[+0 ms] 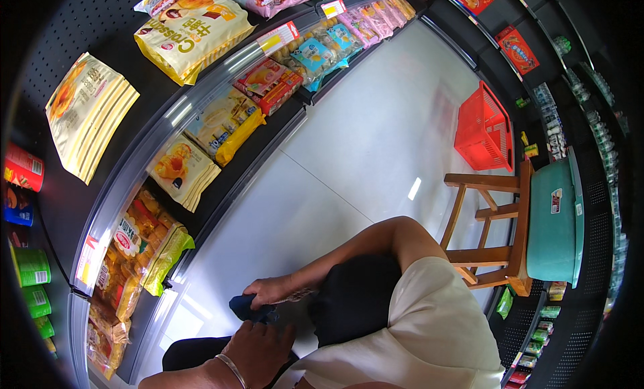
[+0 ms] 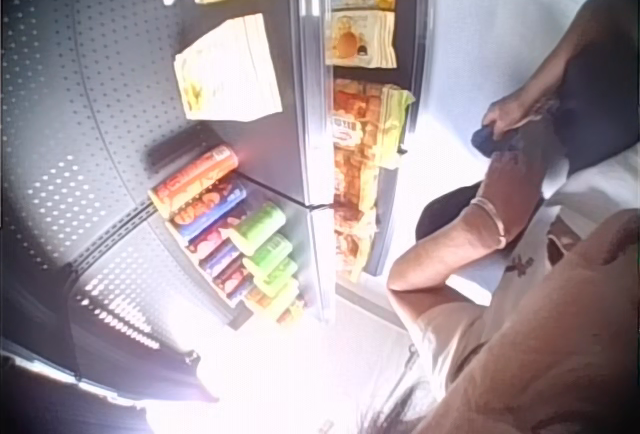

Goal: The person wipes individual packages of bread and the edges of the display shelves with a blue cloth. They handle one bag at a time, cleaning its exterior surface and then placing it back onto the shelf.

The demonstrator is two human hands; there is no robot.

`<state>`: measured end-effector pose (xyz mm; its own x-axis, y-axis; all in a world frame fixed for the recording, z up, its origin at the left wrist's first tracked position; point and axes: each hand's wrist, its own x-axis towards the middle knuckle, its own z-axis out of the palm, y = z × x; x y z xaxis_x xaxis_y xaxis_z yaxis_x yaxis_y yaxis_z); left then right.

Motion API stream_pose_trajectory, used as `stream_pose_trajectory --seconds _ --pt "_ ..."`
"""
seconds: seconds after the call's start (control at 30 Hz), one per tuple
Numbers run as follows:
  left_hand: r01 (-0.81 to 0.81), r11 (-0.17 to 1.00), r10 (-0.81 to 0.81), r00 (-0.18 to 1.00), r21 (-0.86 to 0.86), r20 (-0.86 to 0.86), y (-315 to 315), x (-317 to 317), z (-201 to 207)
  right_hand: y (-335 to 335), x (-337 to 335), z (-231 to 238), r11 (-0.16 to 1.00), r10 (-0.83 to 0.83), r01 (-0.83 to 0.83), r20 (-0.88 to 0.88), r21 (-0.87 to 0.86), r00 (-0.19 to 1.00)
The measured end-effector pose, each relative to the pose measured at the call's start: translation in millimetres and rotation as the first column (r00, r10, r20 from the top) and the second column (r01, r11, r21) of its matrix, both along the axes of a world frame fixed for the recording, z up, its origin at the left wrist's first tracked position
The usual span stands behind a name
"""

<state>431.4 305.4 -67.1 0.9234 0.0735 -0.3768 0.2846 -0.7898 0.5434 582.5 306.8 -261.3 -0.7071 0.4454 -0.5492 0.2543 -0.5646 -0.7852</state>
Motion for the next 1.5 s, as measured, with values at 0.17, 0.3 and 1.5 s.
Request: stream_pose_trajectory --seconds 0.17,0.3,1.5 --pt "-0.008 1.0 0.008 1.0 0.009 0.024 -1.4 -1.8 -2.0 1.7 0.8 7.9 1.0 0.008 -0.008 0.026 0.002 1.0" --pt "-0.004 1.0 0.004 1.0 0.016 0.017 -1.5 -1.7 0.5 1.9 -0.4 9.8 1.0 -0.002 0.002 -0.001 -0.002 1.0" --pt "-0.017 0.999 0.017 1.0 0.031 -0.013 -1.2 2.0 6.0 0.4 -0.5 9.9 0.999 -0.004 0.004 -0.008 -0.041 1.0"
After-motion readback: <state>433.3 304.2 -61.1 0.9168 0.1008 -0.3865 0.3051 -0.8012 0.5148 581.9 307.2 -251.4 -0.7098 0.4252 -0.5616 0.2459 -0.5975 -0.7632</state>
